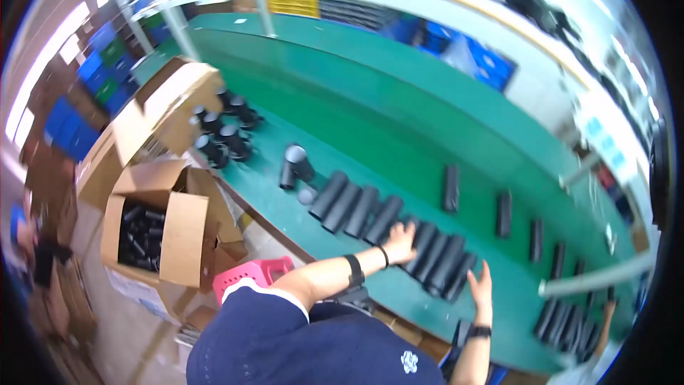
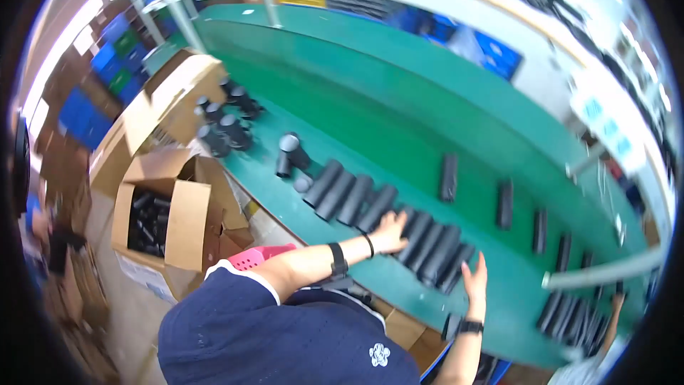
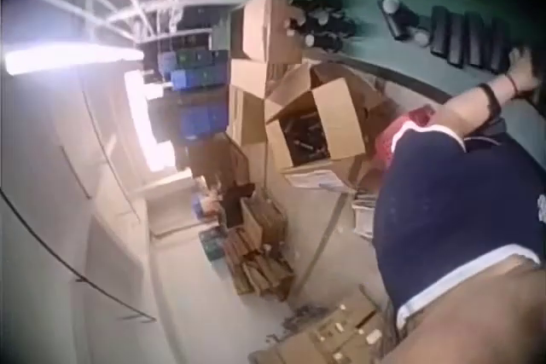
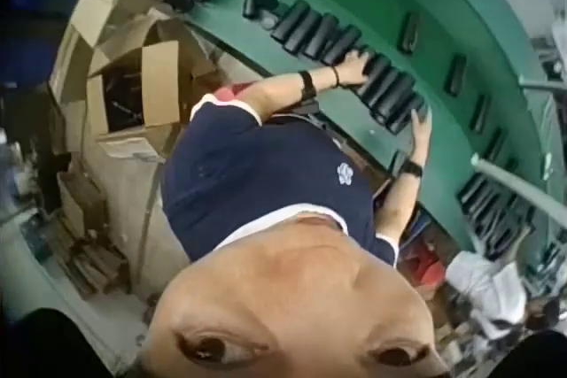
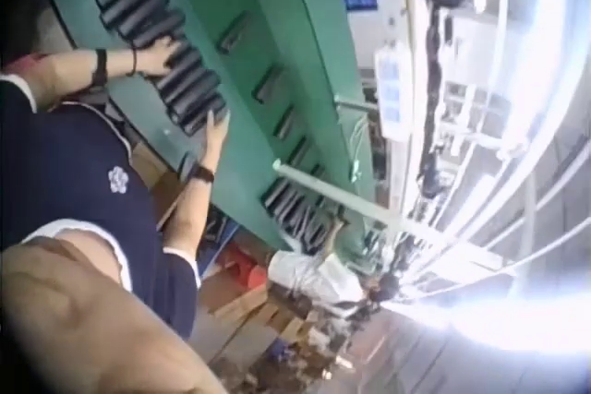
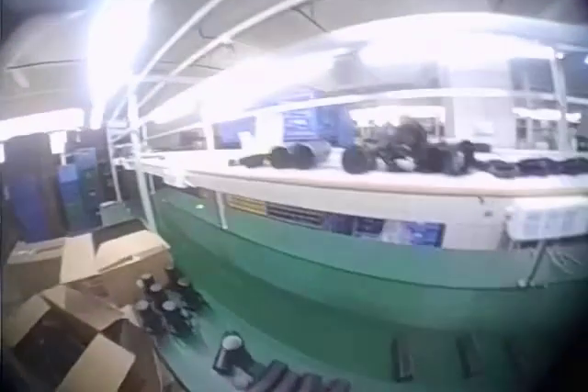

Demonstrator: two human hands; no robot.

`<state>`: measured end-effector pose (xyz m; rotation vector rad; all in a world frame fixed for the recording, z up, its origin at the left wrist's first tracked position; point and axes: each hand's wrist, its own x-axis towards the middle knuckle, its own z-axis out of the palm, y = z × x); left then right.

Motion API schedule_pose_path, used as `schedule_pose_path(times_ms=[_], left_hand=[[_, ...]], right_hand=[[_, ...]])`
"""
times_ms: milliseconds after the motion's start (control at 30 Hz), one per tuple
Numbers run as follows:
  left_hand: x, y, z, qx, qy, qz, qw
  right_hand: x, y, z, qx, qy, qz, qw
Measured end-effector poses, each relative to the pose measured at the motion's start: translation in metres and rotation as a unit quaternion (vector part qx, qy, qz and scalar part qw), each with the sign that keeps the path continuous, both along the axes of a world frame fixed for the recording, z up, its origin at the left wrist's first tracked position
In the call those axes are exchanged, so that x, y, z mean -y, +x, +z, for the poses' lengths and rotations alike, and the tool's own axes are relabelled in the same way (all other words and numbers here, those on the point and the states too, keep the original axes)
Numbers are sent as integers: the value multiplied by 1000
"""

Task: The person fits caps onto cylinders by hand, places the assembled units into a cardboard box, and then seals the box using tape and a utility knife before returning to cap more cylinders.

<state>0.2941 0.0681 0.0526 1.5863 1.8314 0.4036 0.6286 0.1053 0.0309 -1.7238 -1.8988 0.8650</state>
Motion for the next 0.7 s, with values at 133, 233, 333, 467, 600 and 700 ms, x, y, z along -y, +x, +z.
schedule_pose_path(times_ms=[133, 233, 333, 467, 600, 700], left_hand=[[6, -71, 63, 116, 191, 36, 974], [10, -166, 155, 52, 355, 100, 928], [42, -259, 210, 31, 413, 196, 889], [97, -338, 211, 13, 417, 224, 881], [130, -375, 166, 273, 317, 253, 872], [171, -392, 127, 290, 326, 342, 832]], right_hand=[[-1, -90, 200, -33, -55, 187, 980], [19, -173, 327, 4, 40, 348, 937], [29, -294, 423, 41, 116, 499, 858], [4, -465, 473, 36, 379, 567, 731], [-61, -628, 500, -18, 537, 488, 688], [-97, -732, 510, 189, 575, 315, 731]])
